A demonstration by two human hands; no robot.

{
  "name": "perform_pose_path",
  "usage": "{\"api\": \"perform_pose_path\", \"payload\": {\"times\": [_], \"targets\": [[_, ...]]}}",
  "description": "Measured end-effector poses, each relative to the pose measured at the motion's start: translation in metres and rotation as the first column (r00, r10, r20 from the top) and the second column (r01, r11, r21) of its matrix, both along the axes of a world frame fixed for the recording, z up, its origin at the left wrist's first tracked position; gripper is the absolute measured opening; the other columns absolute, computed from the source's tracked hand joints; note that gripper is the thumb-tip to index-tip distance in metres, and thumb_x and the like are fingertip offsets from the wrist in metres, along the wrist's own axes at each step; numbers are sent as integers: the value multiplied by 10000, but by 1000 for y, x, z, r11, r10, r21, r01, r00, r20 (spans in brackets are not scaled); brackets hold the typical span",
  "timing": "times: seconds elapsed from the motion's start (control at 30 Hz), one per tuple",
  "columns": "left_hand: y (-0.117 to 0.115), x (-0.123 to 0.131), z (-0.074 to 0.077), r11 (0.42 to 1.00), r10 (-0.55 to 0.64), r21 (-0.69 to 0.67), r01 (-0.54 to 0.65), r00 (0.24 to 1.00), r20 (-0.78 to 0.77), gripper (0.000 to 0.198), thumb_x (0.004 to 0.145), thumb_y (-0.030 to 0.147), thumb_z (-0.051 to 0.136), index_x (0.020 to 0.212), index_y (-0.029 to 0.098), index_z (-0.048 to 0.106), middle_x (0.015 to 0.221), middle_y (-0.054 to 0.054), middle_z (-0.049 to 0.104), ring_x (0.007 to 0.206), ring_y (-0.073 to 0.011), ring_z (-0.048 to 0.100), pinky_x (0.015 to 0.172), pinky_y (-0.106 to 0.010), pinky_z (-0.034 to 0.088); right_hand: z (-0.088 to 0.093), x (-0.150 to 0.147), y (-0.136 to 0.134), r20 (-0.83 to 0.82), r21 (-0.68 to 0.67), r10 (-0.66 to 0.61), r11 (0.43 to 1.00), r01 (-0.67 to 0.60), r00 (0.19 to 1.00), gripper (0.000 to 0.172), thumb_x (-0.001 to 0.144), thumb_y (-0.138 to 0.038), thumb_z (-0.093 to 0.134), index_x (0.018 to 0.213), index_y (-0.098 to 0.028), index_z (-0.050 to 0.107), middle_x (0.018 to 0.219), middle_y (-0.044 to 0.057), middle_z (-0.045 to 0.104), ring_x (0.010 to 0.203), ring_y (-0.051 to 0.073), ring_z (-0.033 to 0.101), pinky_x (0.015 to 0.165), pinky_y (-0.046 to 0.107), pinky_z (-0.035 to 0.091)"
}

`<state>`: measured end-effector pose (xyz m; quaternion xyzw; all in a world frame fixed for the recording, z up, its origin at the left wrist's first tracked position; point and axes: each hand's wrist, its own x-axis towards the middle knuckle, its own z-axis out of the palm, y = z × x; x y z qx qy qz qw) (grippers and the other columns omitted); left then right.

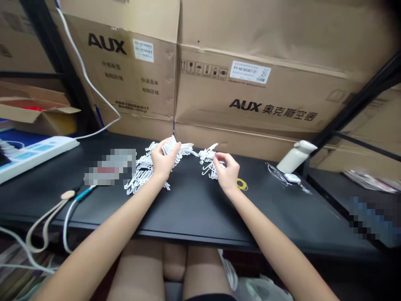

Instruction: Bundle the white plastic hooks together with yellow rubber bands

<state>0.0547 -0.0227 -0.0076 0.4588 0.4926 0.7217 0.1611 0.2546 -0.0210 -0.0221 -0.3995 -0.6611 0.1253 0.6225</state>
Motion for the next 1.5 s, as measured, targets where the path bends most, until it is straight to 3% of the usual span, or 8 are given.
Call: {"api": "perform_pose_path", "payload": {"times": [0.13,0.27,0.33,0.47,0.57,0.93,1.23,1.5], "targets": [[-5,9,-4,961,-253,-139,240,964,-83,455,641,447,778,965,142,685,915,-96,726,844,-255,687,786,-386,548,-4,8,16,-259,-163,46,982,-91,965,255,731,-363,693,850,-138,686,858,105,704,789,210,662,796,362,527],[-11,17,-7,873,-456,-277,402,873,-171,491,649,458,779,1011,138,692,1002,-118,726,942,-282,676,881,-435,514,-4,9,22,-383,-381,197,856,-348,903,352,599,-401,784,822,-141,701,831,90,719,748,196,660,768,360,535],[-12,18,-6,864,-476,-292,410,854,-211,506,661,457,774,1052,146,687,1080,-120,713,1035,-285,651,957,-449,474,2,13,23,-415,-418,242,806,-420,877,379,571,-418,802,822,-149,709,802,71,717,711,174,644,740,345,533],[-13,16,-3,858,-486,-307,411,843,-230,499,655,446,783,1052,160,688,1178,-117,683,1157,-280,597,1061,-459,391,14,25,21,-375,-407,274,810,-423,886,355,553,-395,823,790,-152,722,758,45,707,677,145,618,726,319,516],[-13,16,-4,857,-485,-320,404,841,-238,504,641,441,794,1053,169,691,1208,-120,670,1200,-292,568,1090,-478,355,20,32,18,-302,-486,345,747,-454,889,342,544,-373,833,773,-141,730,739,43,703,662,138,607,702,309,508],[-10,15,-8,841,-514,-331,428,823,-242,528,655,466,783,1083,170,698,1194,-116,677,1173,-304,583,1059,-454,399,23,29,7,-151,-590,508,642,-490,848,282,622,-354,791,787,-129,751,714,41,699,662,139,609,678,291,500],[-13,18,-7,837,-523,-344,426,808,-271,456,666,472,772,1001,168,717,1129,-106,700,1101,-307,614,1005,-442,439,21,28,8,-58,-596,563,643,-481,825,203,675,-311,750,784,-139,756,763,50,718,686,148,624,685,282,494],[-19,21,-1,781,-605,-392,486,744,-282,520,698,498,739,1049,118,683,1068,-132,704,1015,-280,635,939,-427,464,32,42,6,-76,-650,669,530,-546,739,245,659,-340,784,799,-141,755,782,50,713,729,154,624,733,288,495]]}}
